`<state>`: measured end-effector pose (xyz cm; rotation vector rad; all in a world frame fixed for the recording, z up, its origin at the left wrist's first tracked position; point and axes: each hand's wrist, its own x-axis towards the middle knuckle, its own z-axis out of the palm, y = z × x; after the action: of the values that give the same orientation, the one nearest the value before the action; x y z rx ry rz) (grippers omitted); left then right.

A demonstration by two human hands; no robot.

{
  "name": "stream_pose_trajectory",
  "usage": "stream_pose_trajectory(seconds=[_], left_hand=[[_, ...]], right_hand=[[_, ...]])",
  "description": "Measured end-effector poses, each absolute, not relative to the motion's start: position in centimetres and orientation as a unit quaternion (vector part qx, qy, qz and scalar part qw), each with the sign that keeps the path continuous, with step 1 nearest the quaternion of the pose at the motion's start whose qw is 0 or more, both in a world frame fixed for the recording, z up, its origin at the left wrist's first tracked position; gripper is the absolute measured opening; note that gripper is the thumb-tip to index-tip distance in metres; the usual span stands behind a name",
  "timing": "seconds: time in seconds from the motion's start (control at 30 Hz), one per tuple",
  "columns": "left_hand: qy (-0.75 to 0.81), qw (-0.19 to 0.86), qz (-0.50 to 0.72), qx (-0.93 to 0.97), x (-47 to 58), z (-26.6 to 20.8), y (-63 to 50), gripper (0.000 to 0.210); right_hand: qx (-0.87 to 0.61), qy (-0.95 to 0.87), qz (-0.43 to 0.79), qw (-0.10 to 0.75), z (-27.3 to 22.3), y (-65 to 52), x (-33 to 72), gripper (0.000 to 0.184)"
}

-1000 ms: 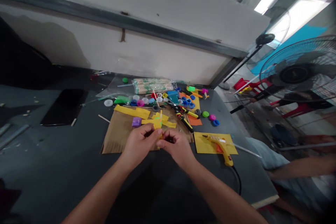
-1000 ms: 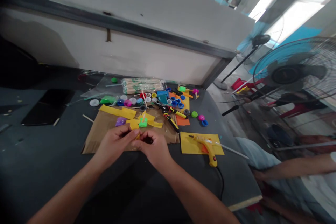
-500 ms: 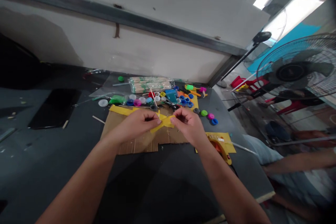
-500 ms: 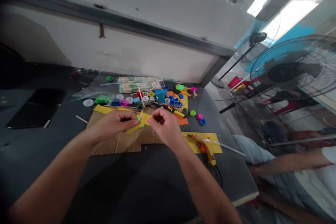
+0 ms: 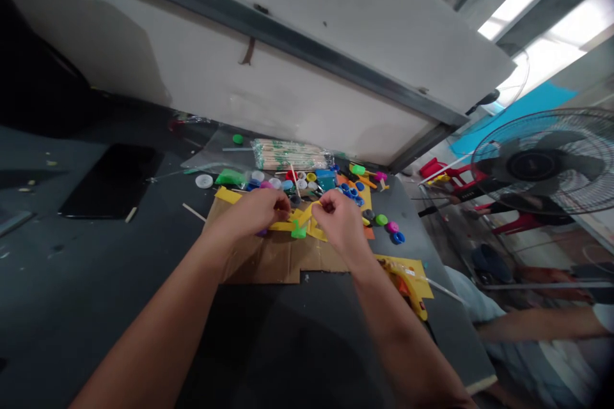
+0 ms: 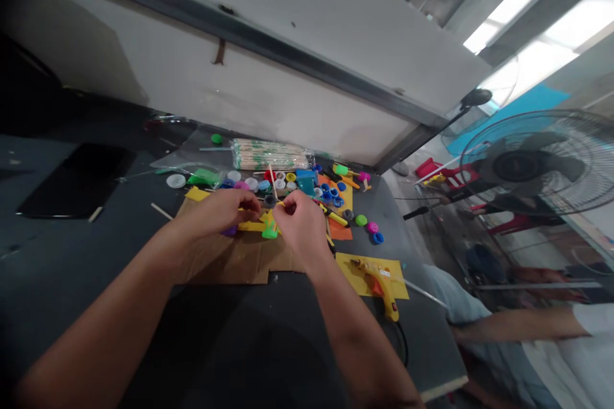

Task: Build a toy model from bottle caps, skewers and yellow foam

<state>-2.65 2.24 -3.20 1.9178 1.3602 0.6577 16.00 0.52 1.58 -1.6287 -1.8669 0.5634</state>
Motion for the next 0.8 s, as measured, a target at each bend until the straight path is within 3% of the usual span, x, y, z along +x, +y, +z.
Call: stream_pose_trajectory(seconds=[0.8], left_hand=[[0.498,0.385,0.279,0.725,-0.4,-5.5,2.1,0.006]], right_hand=[[-0.646,-0.696,0.173,0.262,0.3,-0.3,15.8,0.013]])
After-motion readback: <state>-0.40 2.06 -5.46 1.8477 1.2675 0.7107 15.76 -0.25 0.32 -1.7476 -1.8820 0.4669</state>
